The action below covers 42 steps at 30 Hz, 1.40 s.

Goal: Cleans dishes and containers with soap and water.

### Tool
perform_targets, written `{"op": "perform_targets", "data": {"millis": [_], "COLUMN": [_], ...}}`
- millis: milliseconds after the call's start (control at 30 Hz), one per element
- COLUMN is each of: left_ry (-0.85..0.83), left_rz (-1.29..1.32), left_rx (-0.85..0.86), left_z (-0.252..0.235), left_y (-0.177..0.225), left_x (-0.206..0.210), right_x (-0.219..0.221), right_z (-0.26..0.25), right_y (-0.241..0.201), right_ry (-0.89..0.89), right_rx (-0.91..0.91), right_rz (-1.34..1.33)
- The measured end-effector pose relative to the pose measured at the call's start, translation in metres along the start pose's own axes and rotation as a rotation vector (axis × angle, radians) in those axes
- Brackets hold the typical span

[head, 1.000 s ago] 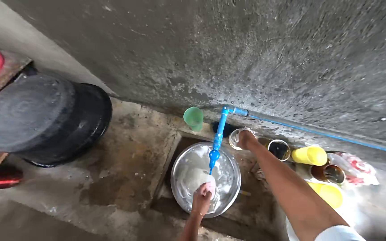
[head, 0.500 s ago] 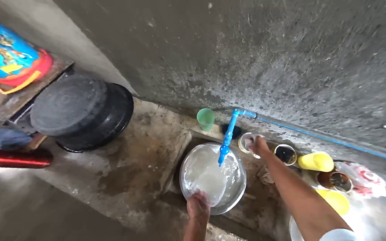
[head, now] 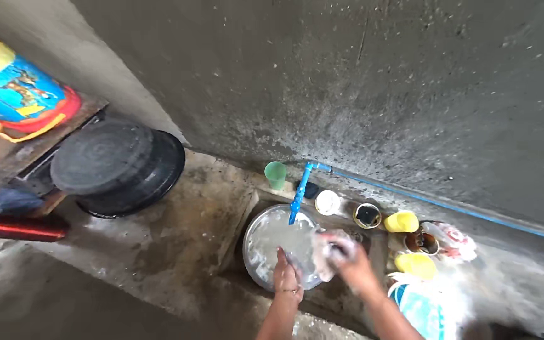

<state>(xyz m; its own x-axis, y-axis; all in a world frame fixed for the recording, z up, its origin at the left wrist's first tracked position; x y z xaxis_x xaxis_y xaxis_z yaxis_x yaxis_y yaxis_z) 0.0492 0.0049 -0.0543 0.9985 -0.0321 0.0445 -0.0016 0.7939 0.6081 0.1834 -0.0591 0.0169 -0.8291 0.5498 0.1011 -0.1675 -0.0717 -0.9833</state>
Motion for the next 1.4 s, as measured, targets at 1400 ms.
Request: {"op": "perform_targets", "data": {"millis": [1400], "left_ry": [0.181], "left_rz": [-0.779], "left_rx": [1.201], "left_z": [0.071], "left_y": [0.086], "left_x": [-0.033], "right_x": [0.09], "right_z": [0.004], "right_y": [-0.068], "right_ry": [-0.043], "right_rx": [0.078], "right_rz": [0.449]}}
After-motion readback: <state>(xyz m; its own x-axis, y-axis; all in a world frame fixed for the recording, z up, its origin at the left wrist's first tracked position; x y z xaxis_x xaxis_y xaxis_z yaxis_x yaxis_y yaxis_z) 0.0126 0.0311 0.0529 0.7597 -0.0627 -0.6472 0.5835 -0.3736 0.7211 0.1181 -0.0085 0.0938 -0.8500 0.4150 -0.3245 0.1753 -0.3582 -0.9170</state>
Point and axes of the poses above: each hand's wrist, its own z-axis away from the middle knuckle, its own x-axis out of the palm, y = z × x, the point moved 3 cm from there along -z, towards the middle knuckle, and after that the axes turned 13 degrees about -z, right-handed, at the moved point
